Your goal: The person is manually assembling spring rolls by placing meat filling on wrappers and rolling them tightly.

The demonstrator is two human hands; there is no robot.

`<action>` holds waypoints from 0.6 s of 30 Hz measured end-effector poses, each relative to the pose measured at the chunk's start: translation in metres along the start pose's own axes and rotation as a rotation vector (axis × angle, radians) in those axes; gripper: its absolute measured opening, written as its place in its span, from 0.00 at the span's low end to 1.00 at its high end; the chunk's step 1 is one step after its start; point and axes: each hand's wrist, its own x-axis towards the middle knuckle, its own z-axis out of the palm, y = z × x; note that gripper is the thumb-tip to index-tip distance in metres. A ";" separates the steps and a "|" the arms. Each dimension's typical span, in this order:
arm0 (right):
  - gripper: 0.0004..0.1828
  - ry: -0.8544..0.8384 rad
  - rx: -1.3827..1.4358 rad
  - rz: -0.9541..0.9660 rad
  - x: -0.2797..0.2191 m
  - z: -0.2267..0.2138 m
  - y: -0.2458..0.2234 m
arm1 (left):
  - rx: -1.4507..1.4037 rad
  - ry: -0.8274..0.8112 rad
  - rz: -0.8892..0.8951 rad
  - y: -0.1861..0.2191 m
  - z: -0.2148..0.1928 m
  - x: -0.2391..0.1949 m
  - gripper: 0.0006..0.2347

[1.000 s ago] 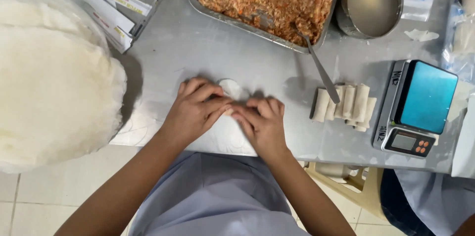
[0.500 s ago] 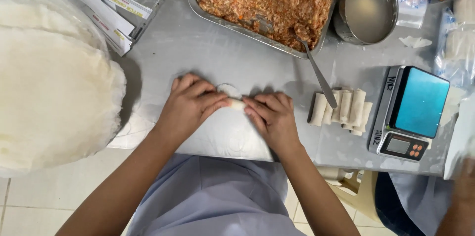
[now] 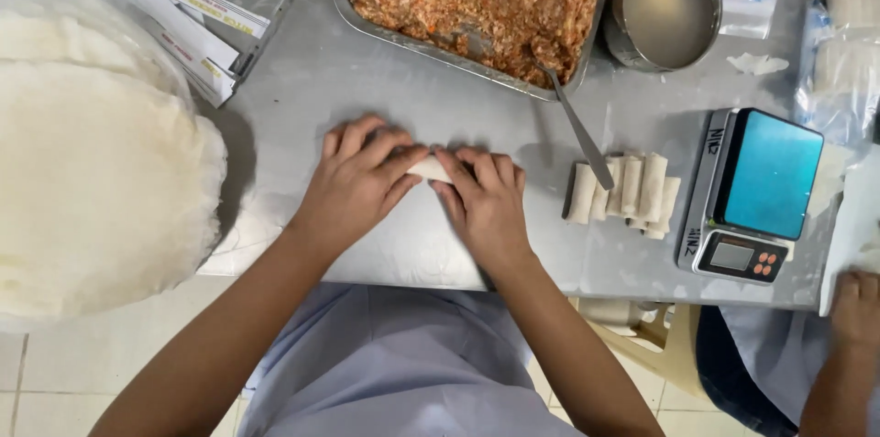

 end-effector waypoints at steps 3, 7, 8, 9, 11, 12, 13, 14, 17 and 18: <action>0.19 -0.029 0.021 0.003 -0.009 -0.002 0.006 | -0.046 -0.071 -0.019 0.008 -0.011 -0.003 0.11; 0.21 -0.124 0.392 0.064 -0.024 -0.020 0.009 | -0.265 -0.113 0.049 0.018 -0.017 -0.005 0.14; 0.21 -0.125 0.438 0.031 -0.025 -0.030 0.005 | -0.368 -0.123 0.070 0.019 -0.017 -0.002 0.13; 0.21 -0.117 0.431 0.040 -0.025 -0.033 0.000 | -0.375 -0.125 0.082 0.021 -0.013 -0.001 0.13; 0.22 -0.038 0.263 -0.037 -0.029 -0.042 -0.007 | -0.368 -0.051 0.134 0.028 -0.003 0.004 0.13; 0.22 -0.032 0.247 -0.017 -0.037 -0.049 -0.007 | -0.386 -0.055 0.152 0.034 0.000 0.005 0.13; 0.19 -0.037 0.218 0.019 -0.045 -0.054 -0.007 | -0.348 -0.018 0.159 0.039 0.002 0.008 0.15; 0.16 -0.042 0.189 0.055 -0.051 -0.060 -0.009 | -0.310 0.020 0.166 0.044 0.004 0.010 0.17; 0.13 0.014 0.175 0.303 -0.067 -0.114 0.027 | -0.308 -0.042 0.041 0.037 -0.007 0.003 0.16; 0.13 0.020 0.174 0.301 -0.068 -0.127 0.051 | -0.306 -0.039 0.045 0.035 -0.010 0.002 0.16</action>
